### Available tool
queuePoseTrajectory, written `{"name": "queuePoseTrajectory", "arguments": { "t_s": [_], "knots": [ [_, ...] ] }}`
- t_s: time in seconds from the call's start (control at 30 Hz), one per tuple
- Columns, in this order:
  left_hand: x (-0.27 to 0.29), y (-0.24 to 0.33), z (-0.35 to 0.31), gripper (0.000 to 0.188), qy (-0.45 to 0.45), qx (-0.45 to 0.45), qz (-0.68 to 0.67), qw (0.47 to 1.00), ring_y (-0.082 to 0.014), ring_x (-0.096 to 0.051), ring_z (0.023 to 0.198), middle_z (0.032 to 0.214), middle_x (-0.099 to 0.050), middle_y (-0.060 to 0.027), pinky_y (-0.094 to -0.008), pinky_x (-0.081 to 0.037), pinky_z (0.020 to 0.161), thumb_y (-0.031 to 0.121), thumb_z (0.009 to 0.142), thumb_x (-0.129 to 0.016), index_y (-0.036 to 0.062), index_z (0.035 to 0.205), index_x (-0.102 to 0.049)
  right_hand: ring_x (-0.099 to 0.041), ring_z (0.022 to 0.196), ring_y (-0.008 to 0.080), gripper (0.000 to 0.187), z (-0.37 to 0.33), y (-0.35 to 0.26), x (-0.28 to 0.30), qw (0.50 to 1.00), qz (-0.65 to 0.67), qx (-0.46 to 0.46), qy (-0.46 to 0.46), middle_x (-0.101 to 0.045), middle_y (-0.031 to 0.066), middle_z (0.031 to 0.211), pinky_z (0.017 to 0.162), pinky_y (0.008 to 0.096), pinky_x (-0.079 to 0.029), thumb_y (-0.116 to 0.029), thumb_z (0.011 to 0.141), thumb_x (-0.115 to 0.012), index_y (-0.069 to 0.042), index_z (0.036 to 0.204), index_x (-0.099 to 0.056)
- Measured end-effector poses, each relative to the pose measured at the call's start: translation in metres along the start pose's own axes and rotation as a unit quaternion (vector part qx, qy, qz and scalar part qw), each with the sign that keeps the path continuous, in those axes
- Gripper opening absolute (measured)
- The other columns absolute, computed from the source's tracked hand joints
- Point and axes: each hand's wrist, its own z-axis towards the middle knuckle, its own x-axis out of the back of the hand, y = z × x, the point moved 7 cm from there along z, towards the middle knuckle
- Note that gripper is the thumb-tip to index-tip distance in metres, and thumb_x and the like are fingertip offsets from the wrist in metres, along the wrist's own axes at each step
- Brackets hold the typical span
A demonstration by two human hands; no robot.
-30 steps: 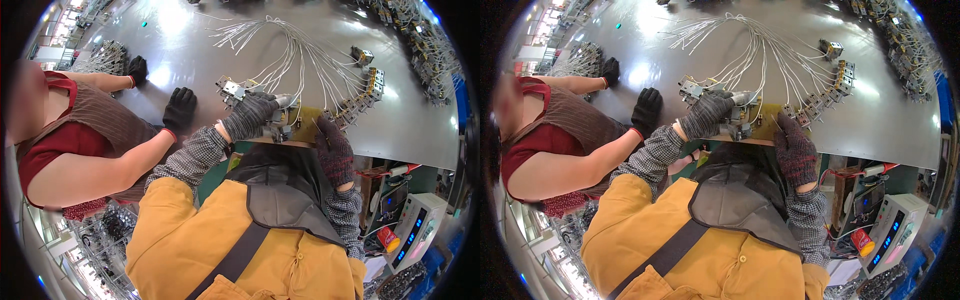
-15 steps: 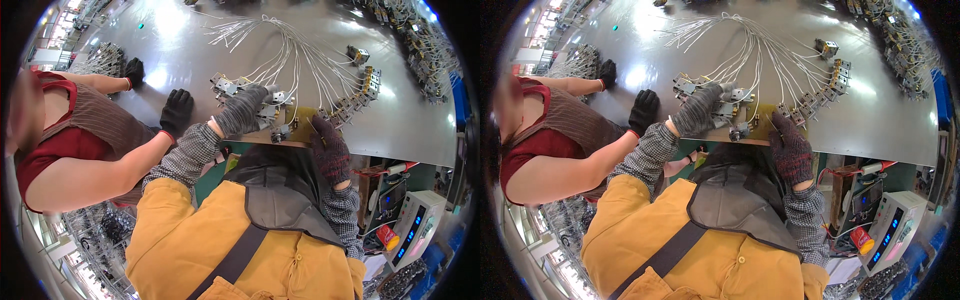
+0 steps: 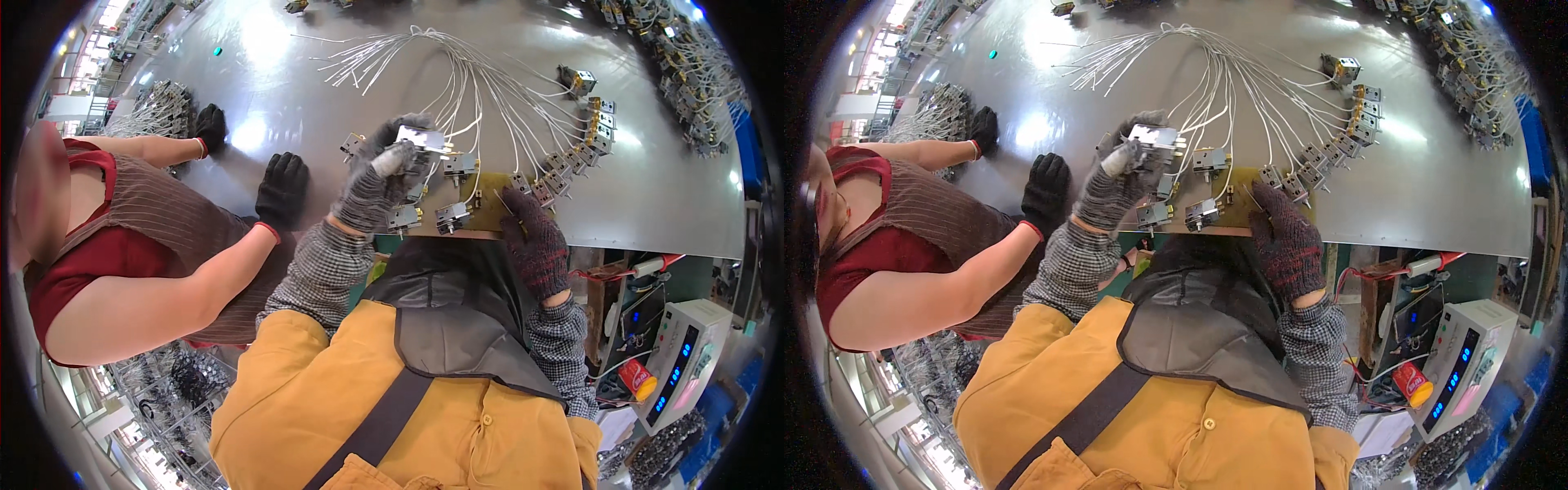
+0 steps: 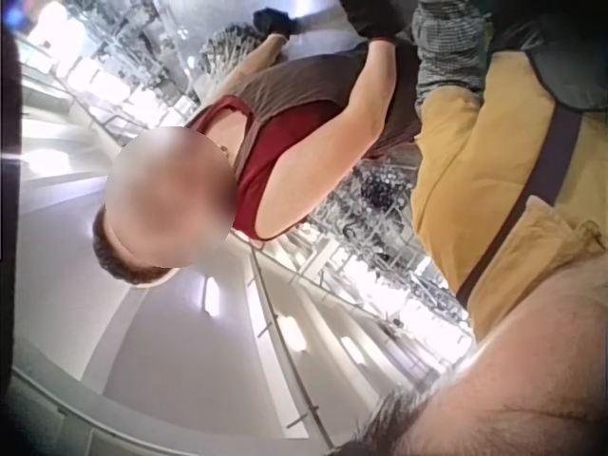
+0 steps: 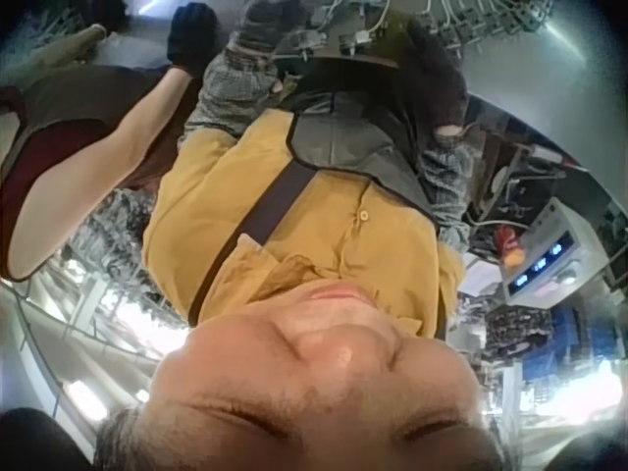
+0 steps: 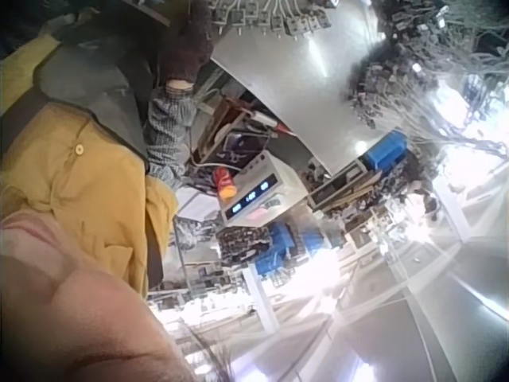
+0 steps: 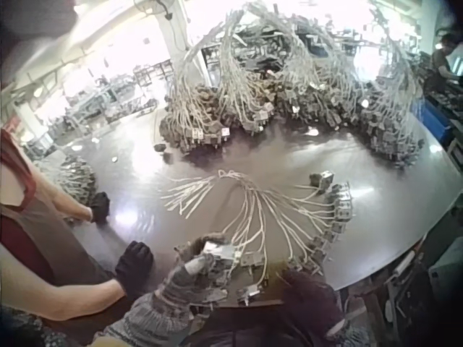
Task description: Assembling electrical wiring harnesses on a manual assembly jig.
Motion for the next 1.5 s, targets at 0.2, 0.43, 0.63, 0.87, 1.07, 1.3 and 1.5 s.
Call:
{"name": "queuePoseTrajectory", "arguments": {
  "t_s": [0.2,0.43,0.63,0.87,1.07,1.3,1.5],
  "knots": [
    [-0.025,-0.056,0.020,0.047,-0.116,-0.138,0.366,0.913,-0.0121,-0.069,0.099,0.114,-0.071,-0.0067,-0.0274,-0.058,0.083,0.015,0.094,-0.078,0.0045,0.137,-0.063,-0.070,0.116,0.0352,0.033,0.008,0.003,0.010,0.999,-0.020,-0.043,-0.021,-0.072,0.0174,0.124,0.097,0.0431,-0.055,-0.014,0.101,-0.065,-0.010,0.134,-0.066],
    [-0.015,-0.062,0.040,0.041,-0.141,-0.035,0.511,0.847,-0.0236,-0.074,0.086,0.092,-0.074,-0.0132,-0.0360,-0.058,0.080,0.028,0.084,-0.085,0.0022,0.113,-0.072,-0.070,0.115,0.0367,0.030,0.011,0.018,0.022,0.997,-0.062,-0.041,0.016,-0.072,0.0189,0.122,0.097,0.0431,-0.055,-0.016,0.102,-0.064,-0.008,0.131,-0.067],
    [-0.024,-0.057,0.041,0.043,-0.194,-0.037,0.591,0.782,-0.0217,-0.072,0.096,0.101,-0.074,-0.0124,-0.0355,-0.058,0.086,0.024,0.085,-0.087,0.0038,0.120,-0.072,-0.071,0.113,0.0374,0.031,0.006,0.007,0.014,0.998,-0.039,-0.043,0.008,-0.072,0.0190,0.121,0.097,0.0423,-0.055,-0.013,0.101,-0.064,-0.007,0.131,-0.067],
    [-0.060,-0.062,0.021,0.050,-0.216,-0.180,0.716,0.639,-0.0357,-0.069,0.101,0.107,-0.066,-0.0163,-0.0448,-0.056,0.087,0.024,0.074,-0.085,0.0090,0.120,-0.069,-0.072,0.108,0.0360,0.026,0.002,-0.026,0.014,1.000,-0.013,0.002,-0.006,-0.074,0.0185,0.116,0.093,0.0409,-0.057,-0.008,0.098,-0.068,-0.006,0.123,-0.072],
    [-0.066,-0.075,0.019,0.055,-0.129,-0.211,0.723,0.645,-0.0358,-0.068,0.103,0.109,-0.065,-0.0165,-0.0446,-0.056,0.086,0.033,0.072,-0.087,0.0102,0.119,-0.069,-0.074,0.100,0.0376,0.025,0.003,-0.034,0.018,0.991,-0.122,0.053,0.002,-0.075,0.0189,0.111,0.087,0.0448,-0.059,-0.009,0.095,-0.070,-0.006,0.119,-0.073],
    [-0.064,-0.080,0.025,0.063,-0.152,-0.181,0.734,0.637,-0.0407,-0.069,0.098,0.110,-0.065,-0.0219,-0.0476,-0.056,0.085,0.042,0.072,-0.090,0.0026,0.115,-0.067,-0.073,0.098,0.0391,0.027,0.002,-0.043,0.013,0.972,-0.222,0.013,-0.079,-0.075,0.0196,0.110,0.086,0.0466,-0.059,-0.009,0.090,-0.070,-0.006,0.117,-0.074],
    [-0.070,-0.081,0.028,0.053,-0.164,-0.172,0.736,0.634,-0.0402,-0.068,0.097,0.106,-0.064,-0.0199,-0.0485,-0.056,0.081,0.035,0.074,-0.087,0.0046,0.113,-0.067,-0.073,0.091,0.0375,0.026,0.006,-0.045,0.019,0.981,-0.180,0.064,-0.024,-0.074,0.0177,0.102,0.080,0.0472,-0.058,-0.011,0.090,-0.063,-0.008,0.114,-0.072]
  ]
}}
